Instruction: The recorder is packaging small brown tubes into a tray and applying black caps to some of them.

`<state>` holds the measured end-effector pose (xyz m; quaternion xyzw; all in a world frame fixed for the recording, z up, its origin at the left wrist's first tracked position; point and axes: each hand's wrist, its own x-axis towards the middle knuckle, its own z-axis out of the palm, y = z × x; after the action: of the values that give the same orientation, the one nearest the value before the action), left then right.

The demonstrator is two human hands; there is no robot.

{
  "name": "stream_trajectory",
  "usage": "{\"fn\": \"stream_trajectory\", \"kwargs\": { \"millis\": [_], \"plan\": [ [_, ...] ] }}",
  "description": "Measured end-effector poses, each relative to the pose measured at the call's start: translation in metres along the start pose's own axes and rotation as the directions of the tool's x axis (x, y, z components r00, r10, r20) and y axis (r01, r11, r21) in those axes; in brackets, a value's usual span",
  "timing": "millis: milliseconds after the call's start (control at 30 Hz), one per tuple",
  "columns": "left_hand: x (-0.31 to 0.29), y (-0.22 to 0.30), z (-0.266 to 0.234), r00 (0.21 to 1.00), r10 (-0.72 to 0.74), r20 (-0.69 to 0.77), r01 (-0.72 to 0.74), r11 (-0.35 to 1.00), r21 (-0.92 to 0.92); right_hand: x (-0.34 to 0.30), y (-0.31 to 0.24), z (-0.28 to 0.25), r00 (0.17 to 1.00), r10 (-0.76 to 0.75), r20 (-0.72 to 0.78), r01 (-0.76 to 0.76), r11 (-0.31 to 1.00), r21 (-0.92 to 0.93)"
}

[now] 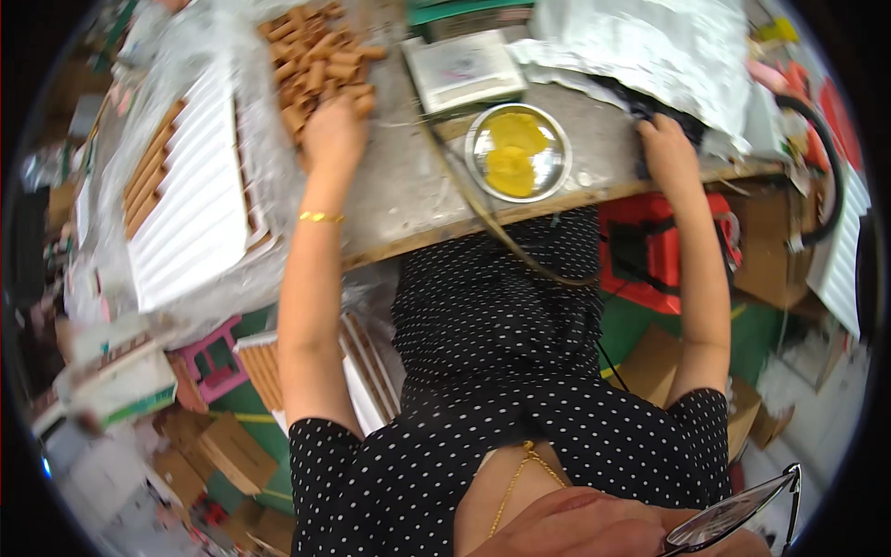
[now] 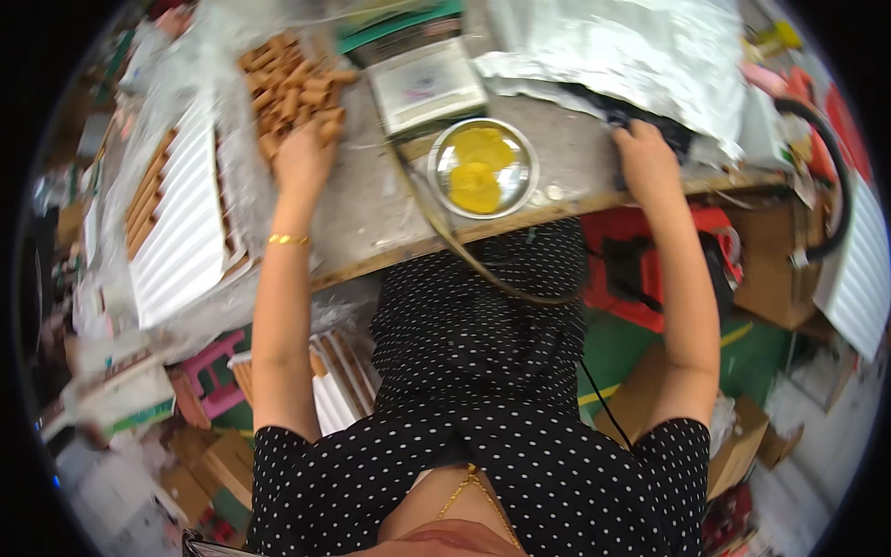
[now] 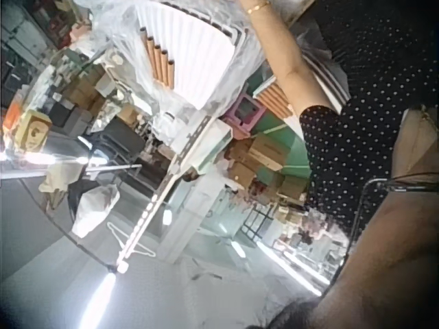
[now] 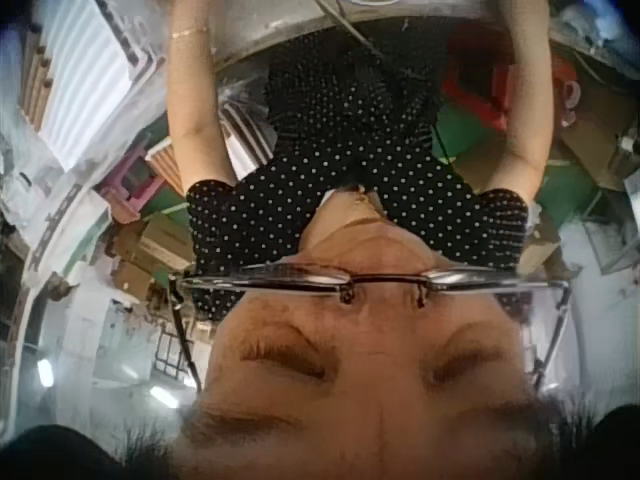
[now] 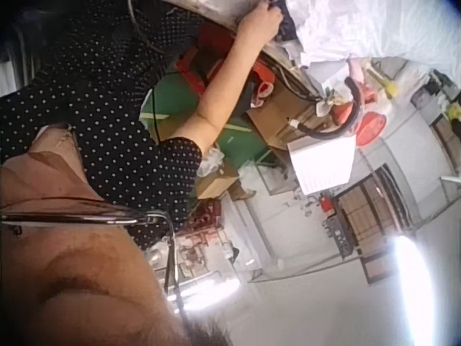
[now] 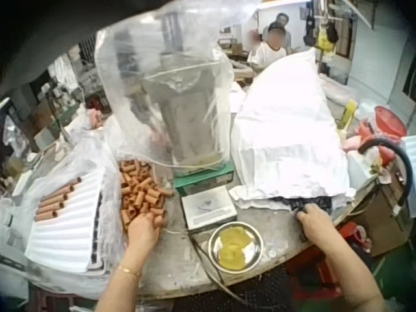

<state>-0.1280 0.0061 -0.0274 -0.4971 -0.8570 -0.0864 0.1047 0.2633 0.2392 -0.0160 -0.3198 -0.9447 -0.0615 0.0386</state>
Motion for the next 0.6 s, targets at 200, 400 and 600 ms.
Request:
{"fn": "stream_trajectory", "kwargs": {
  "millis": [200,400,600],
  "plan": [
    [-0.003,0.008,-0.003,0.992,-0.033,0.124,0.043,0.996,-0.076,0.006,-0.011,-0.006,0.999,0.018,-0.048,-0.018,1.000,0.007],
    [-0.041,0.039,-0.035,0.838,-0.244,0.488,0.482,-0.090,-0.872,0.011,-0.122,-0.040,0.965,-0.222,-0.138,0.248,0.610,0.753],
    [-0.064,0.068,-0.029,0.768,-0.057,0.638,0.494,-0.583,-0.646,0.010,-0.152,-0.012,0.924,-0.343,-0.169,0.381,0.791,0.479]
  ]
}}
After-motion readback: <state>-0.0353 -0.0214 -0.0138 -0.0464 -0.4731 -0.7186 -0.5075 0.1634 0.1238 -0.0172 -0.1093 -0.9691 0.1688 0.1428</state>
